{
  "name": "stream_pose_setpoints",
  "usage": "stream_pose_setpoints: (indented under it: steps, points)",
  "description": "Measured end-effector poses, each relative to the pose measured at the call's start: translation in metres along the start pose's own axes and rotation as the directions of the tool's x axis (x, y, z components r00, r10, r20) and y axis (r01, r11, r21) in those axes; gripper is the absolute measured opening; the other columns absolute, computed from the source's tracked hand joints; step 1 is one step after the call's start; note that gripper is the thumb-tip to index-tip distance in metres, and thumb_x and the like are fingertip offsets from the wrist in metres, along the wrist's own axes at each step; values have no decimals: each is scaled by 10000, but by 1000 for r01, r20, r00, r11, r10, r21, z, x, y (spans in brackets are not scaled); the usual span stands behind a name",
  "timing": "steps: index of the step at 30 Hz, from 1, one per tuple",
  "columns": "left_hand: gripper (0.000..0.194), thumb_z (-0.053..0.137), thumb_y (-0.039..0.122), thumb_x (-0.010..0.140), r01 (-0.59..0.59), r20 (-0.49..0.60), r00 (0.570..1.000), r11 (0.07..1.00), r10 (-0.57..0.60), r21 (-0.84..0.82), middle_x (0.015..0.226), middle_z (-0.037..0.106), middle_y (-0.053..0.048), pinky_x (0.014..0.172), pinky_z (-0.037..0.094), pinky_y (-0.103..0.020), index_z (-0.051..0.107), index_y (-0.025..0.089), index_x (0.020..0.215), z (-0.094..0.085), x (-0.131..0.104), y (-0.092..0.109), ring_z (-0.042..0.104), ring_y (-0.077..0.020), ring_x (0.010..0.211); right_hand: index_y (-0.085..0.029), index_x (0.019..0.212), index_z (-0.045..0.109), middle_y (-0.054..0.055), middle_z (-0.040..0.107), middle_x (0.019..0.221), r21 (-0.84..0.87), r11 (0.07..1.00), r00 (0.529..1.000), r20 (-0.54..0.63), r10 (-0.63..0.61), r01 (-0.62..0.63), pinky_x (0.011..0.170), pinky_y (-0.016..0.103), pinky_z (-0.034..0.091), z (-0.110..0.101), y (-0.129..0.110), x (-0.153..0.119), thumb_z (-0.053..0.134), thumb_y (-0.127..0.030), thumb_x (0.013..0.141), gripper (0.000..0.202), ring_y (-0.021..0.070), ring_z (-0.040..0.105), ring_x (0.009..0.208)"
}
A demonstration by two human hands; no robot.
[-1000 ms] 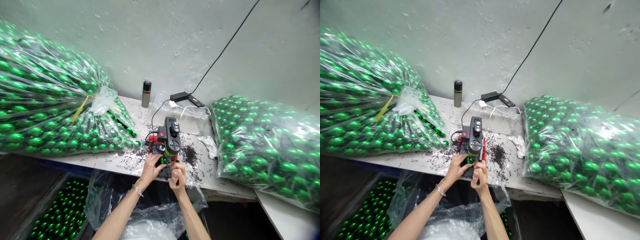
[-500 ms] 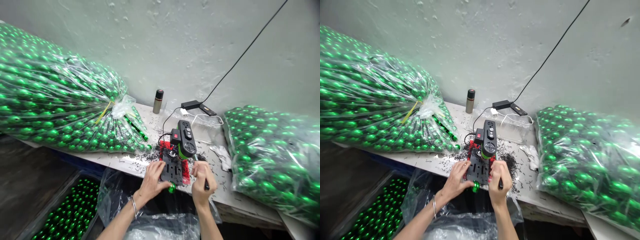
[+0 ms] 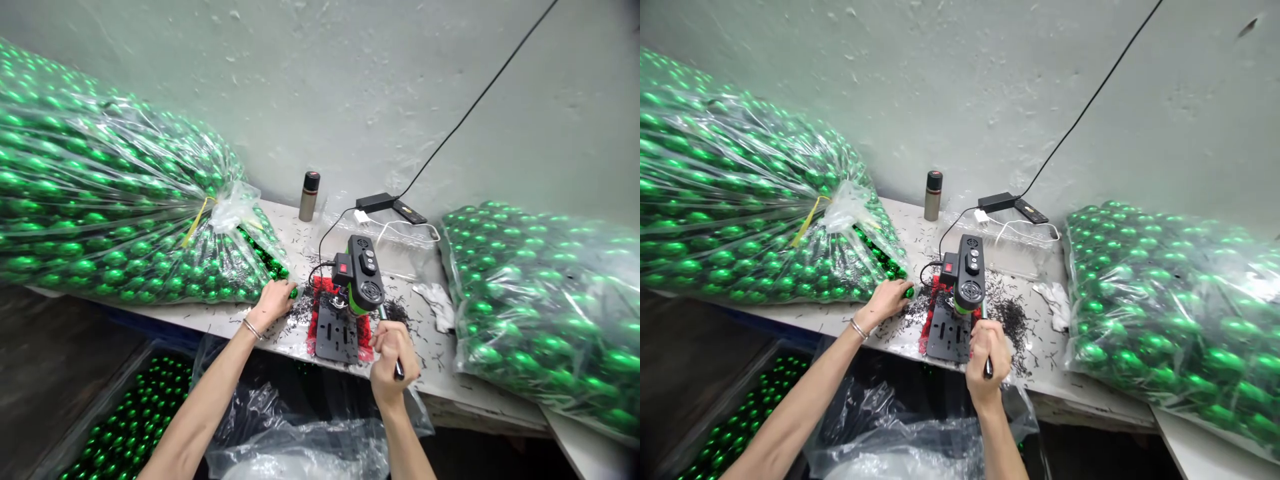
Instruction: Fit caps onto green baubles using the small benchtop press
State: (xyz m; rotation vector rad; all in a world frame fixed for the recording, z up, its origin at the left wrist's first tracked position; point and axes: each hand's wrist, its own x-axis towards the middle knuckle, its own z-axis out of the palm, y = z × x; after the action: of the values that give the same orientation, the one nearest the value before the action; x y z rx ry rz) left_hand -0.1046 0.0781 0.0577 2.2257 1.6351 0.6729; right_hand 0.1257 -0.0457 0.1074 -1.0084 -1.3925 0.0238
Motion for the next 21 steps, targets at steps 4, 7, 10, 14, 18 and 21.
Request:
stream_pose_setpoints:
  steps: [4,7,10,14,18,21]
  points:
    - [460,695,357,843,161,56,986,802,-158,-575,1083,718,-101,764,547,-336,627,204,1272,-2,-12,13,704,-226,864,-201,636,449,-3,512,668,-15,999,998,24,-52,53,578,279,389,-1,1,1,416,-100,936,318,123,519,641]
    - [564,772,340,781,316,251,937,285,-241,-905,1083,715,-83,758,578,-312,612,214,1307,5,-24,26,722,-198,864,-204,634,452,0,523,676,-25,998,998,26,-52,52,550,275,393,-1,2,0,414,-106,930,315,122,520,621]
    - [436,738,338,832,395,380,887,5,-261,-919,1031,740,-84,821,597,-309,656,204,1238,18,-35,38,726,-191,903,-208,642,462,2,526,676,-19,998,998,31,-52,53,549,277,406,-1,3,-1,417,-113,928,304,130,534,633]
    - [314,682,326,885,437,444,846,-95,-296,-895,1048,754,-92,881,602,-337,688,186,1166,36,-43,49,731,-194,927,-210,654,464,5,528,689,-7,998,997,50,-63,63,559,279,417,-1,3,-1,416,-110,927,294,129,536,645]
    - [397,761,297,799,424,380,870,85,-314,-902,1051,748,-92,917,589,-371,678,159,1162,54,-45,60,724,-212,962,-214,656,444,-16,478,636,-14,995,994,56,-96,97,586,279,417,-2,-3,7,409,-88,925,300,130,535,655]
    - [367,759,294,772,327,249,935,346,-252,-879,1048,749,-88,916,576,-371,677,153,1101,66,-44,69,705,-223,1009,-208,663,448,-13,496,665,-15,999,997,65,-48,49,590,270,403,-3,-10,16,413,-89,934,298,118,521,655]
